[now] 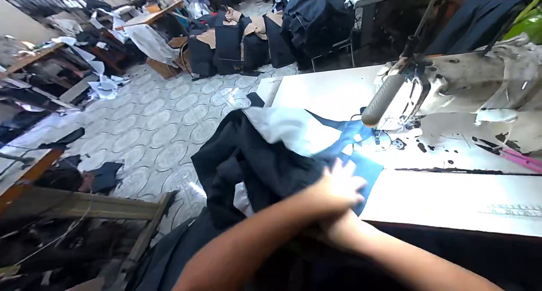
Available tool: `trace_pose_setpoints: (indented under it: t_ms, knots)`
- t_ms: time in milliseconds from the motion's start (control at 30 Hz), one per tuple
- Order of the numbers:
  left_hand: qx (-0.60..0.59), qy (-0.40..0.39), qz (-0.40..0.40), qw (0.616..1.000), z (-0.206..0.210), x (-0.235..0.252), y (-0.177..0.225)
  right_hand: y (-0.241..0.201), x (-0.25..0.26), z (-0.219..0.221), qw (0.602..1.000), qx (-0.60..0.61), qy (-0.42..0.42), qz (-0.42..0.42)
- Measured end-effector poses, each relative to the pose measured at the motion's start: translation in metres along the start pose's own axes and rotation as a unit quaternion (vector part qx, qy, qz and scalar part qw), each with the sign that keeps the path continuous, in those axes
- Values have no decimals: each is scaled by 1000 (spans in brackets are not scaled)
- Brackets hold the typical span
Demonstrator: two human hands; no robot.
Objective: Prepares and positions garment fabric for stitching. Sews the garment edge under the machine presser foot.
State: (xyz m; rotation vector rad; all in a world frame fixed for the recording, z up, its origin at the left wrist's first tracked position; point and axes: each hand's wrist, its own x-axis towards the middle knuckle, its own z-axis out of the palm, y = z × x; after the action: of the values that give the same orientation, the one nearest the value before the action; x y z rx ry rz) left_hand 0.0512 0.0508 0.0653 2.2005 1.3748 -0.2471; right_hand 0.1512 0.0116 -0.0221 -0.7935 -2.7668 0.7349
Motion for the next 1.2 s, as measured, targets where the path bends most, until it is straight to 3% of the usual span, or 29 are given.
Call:
trace_pose_setpoints:
  t_ms: [33,67,133,200,267,333,367,400,433,500,533,567,633,700,733,833,933,1000,1100,1167,1200]
  knots:
    - [13,-47,-115,992,-25,9,-7,3,5,-1,1000,3,-12,-3]
    - [24,-45,-199,979,-40,18,-24,8,6,0,1000,18,-8,-8]
    - [35,62,-268,961,-49,22,-71,18,0,1,999,32,9,-30]
    - [35,93,-297,950,-59,20,-83,26,-8,11,993,9,71,-98]
    - [-6,84,-218,972,-49,18,-72,30,-14,19,980,-28,110,-166]
    - [-62,1,-55,997,-41,28,-54,29,-21,25,968,-55,136,-206]
    - [-116,-12,21,993,-37,40,-54,27,-27,29,966,-60,139,-210]
    - [-210,2,41,977,-32,52,-59,23,-34,30,969,-59,129,-204]
    - [-300,98,37,948,-25,68,-71,21,-43,30,974,-53,112,-190]
    - [-440,303,-43,844,-16,102,-102,29,-59,32,974,-60,145,-165]
    - [-435,363,-88,819,-18,113,-113,39,-63,35,966,-76,188,-159]
    - [-369,384,-109,839,-20,119,-118,48,-67,36,959,-87,216,-159]
    - [-165,333,-65,926,-13,117,-105,58,-75,31,956,-92,221,-169]
    - [-19,257,62,964,-7,101,-73,61,-78,26,958,-84,207,-178]
    - [16,184,87,979,-8,92,-57,61,-78,24,961,-79,198,-177]
    - [70,-22,34,997,-12,79,-28,48,-84,33,968,-54,187,-156]
    - [-81,-8,122,989,-7,80,-55,55,-94,63,949,-114,202,-215]
    - [-168,17,180,969,-9,73,-63,60,-96,51,931,-86,275,-223]
    - [-226,66,249,940,-10,51,-53,56,-86,-15,902,-56,423,-73]
    - [-223,101,300,922,-7,43,-46,67,-78,-61,922,13,386,21]
    - [-227,110,300,920,-6,41,-44,77,-78,-82,954,89,281,56]
